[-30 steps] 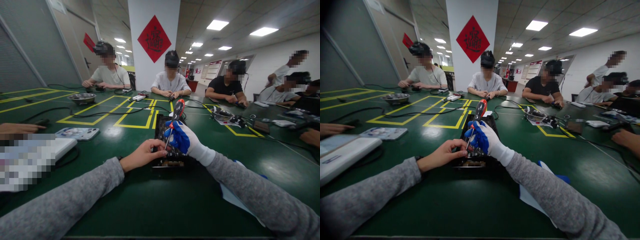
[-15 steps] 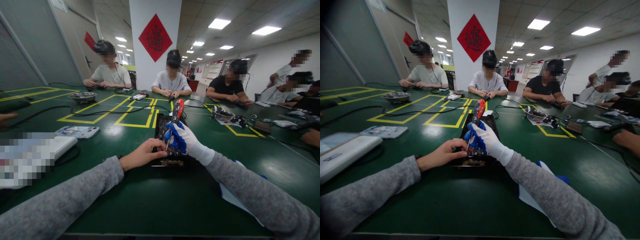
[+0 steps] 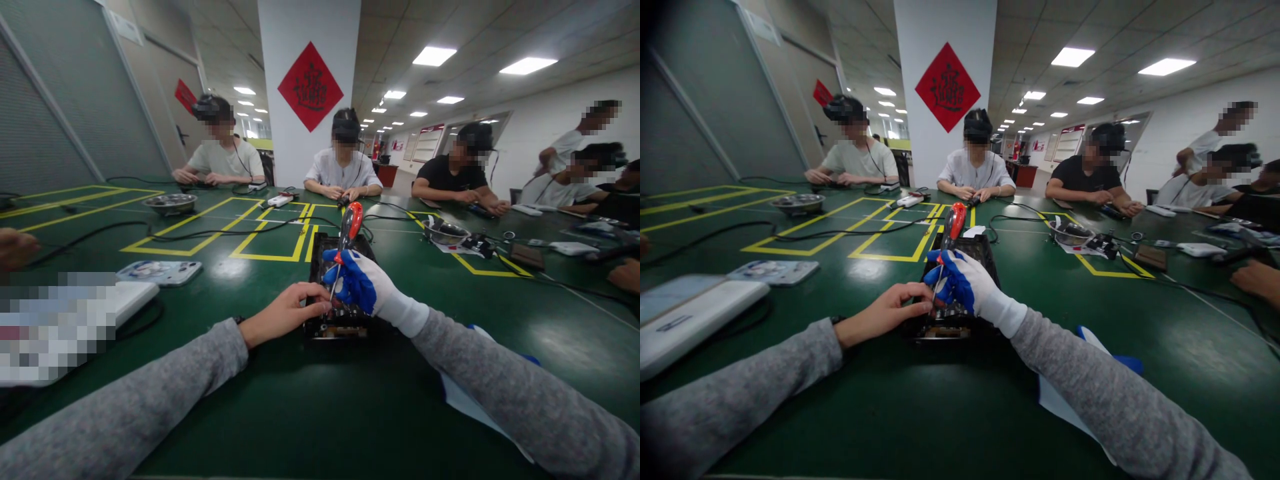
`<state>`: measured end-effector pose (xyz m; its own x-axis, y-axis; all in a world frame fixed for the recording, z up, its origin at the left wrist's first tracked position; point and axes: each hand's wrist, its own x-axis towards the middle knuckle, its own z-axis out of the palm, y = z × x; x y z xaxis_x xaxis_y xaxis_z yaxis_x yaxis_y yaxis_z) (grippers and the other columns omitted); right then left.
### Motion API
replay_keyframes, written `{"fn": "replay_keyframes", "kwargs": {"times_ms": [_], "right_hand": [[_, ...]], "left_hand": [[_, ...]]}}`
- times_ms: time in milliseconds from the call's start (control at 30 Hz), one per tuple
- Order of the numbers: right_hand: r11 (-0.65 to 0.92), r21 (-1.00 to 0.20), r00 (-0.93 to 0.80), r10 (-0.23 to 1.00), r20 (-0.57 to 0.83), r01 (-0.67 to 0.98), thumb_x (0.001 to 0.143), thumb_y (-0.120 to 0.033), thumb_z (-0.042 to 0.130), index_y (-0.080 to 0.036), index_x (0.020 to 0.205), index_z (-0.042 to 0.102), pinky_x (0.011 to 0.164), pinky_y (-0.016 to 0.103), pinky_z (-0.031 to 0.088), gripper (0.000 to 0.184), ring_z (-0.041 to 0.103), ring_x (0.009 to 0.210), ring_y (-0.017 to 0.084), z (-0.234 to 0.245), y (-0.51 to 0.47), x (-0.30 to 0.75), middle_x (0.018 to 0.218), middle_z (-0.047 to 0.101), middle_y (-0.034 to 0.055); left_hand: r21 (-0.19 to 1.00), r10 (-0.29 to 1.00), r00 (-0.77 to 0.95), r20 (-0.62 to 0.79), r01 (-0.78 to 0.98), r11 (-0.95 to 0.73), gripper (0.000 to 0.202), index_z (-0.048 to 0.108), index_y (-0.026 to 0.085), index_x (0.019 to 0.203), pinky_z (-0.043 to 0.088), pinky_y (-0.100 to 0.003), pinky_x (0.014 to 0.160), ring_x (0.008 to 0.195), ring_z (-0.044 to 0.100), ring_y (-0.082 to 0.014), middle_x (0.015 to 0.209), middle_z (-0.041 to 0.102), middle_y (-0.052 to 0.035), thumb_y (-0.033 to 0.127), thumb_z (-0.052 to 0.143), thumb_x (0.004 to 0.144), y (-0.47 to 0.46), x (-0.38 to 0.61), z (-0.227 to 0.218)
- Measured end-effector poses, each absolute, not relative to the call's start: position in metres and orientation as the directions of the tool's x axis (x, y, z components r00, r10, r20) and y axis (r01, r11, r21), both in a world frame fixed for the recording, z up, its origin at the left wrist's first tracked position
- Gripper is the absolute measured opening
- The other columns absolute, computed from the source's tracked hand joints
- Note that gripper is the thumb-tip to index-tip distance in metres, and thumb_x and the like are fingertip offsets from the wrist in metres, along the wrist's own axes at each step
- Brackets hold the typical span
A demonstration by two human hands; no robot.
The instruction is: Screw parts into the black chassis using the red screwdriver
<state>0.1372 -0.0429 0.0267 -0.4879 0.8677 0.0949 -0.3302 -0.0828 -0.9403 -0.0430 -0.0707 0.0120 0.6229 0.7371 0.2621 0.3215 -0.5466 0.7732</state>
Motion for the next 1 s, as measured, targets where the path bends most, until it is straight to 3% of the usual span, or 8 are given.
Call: {"fn": "replay_keyframes", "kwargs": {"times_ms": [200,367,467,733,867,1000], "right_hand": [[-0.059,-0.931,-0.471,0.873,0.127,-0.36,0.084,-0.038,0.051,-0.016,0.107,0.056,0.05,0.023,0.05,0.033,0.061,0.054,0.011,0.0285,-0.0444,0.1369,0.072,0.066,0.0034],[-0.183,-0.908,-0.566,0.822,0.069,-0.376,0.086,-0.041,0.044,-0.019,0.113,0.049,0.045,0.025,0.049,0.036,0.061,0.05,0.013,0.0278,-0.0437,0.1369,0.07,0.066,0.0018],[-0.142,-0.922,-0.551,0.83,0.088,-0.36,0.085,-0.042,0.047,-0.019,0.115,0.047,0.046,0.025,0.05,0.038,0.061,0.051,0.013,0.0279,-0.0452,0.1369,0.07,0.066,0.0018],[-0.007,-0.93,-0.485,0.855,0.185,-0.366,0.083,-0.043,0.051,-0.018,0.114,0.049,0.042,0.019,0.045,0.04,0.057,0.047,0.009,0.0284,-0.0481,0.1387,0.069,0.065,0.0015],[-0.015,-0.929,-0.475,0.863,0.175,-0.37,0.082,-0.042,0.052,-0.02,0.113,0.051,0.043,0.019,0.045,0.038,0.057,0.048,0.009,0.0271,-0.0466,0.1386,0.069,0.065,0.001],[-0.121,-0.925,-0.533,0.84,0.098,-0.36,0.083,-0.043,0.049,-0.017,0.114,0.051,0.043,0.021,0.046,0.04,0.059,0.049,0.011,0.0272,-0.0445,0.1384,0.071,0.066,0.0032]], "left_hand": [[0.772,0.77,0.572,0.284,0.34,-0.537,0.029,0.058,0.012,0.072,0.04,-0.021,0.06,0.061,0.05,-0.0095,0.064,0.055,0.0012,0.041,0.057,0.078,-0.0716,-0.0397,0.0076],[0.695,0.671,0.668,0.322,0.315,-0.647,0.026,0.065,0.015,0.079,0.04,-0.025,0.08,0.083,0.057,-0.0134,0.086,0.066,-0.0031,0.034,0.049,0.085,-0.0695,-0.0432,0.0093],[0.683,0.66,0.686,0.306,0.324,-0.654,0.025,0.066,0.017,0.082,0.038,-0.026,0.085,0.088,0.056,-0.0138,0.091,0.066,-0.0025,0.033,0.048,0.086,-0.069,-0.0447,0.0105],[0.777,0.746,0.607,0.273,0.319,-0.544,0.026,0.056,0.014,0.084,0.041,-0.023,0.064,0.065,0.052,-0.0102,0.07,0.057,0.0012,0.039,0.056,0.079,-0.072,-0.041,0.0078],[0.776,0.737,0.611,0.29,0.301,-0.555,0.026,0.055,0.013,0.075,0.042,-0.023,0.065,0.067,0.051,-0.0103,0.071,0.056,0.0002,0.039,0.057,0.078,-0.0713,-0.0408,0.006],[0.744,0.718,0.621,0.314,0.31,-0.592,0.025,0.058,0.013,0.075,0.043,-0.024,0.07,0.073,0.054,-0.0121,0.076,0.06,-0.0022,0.037,0.056,0.08,-0.0703,-0.043,0.0054]]}}
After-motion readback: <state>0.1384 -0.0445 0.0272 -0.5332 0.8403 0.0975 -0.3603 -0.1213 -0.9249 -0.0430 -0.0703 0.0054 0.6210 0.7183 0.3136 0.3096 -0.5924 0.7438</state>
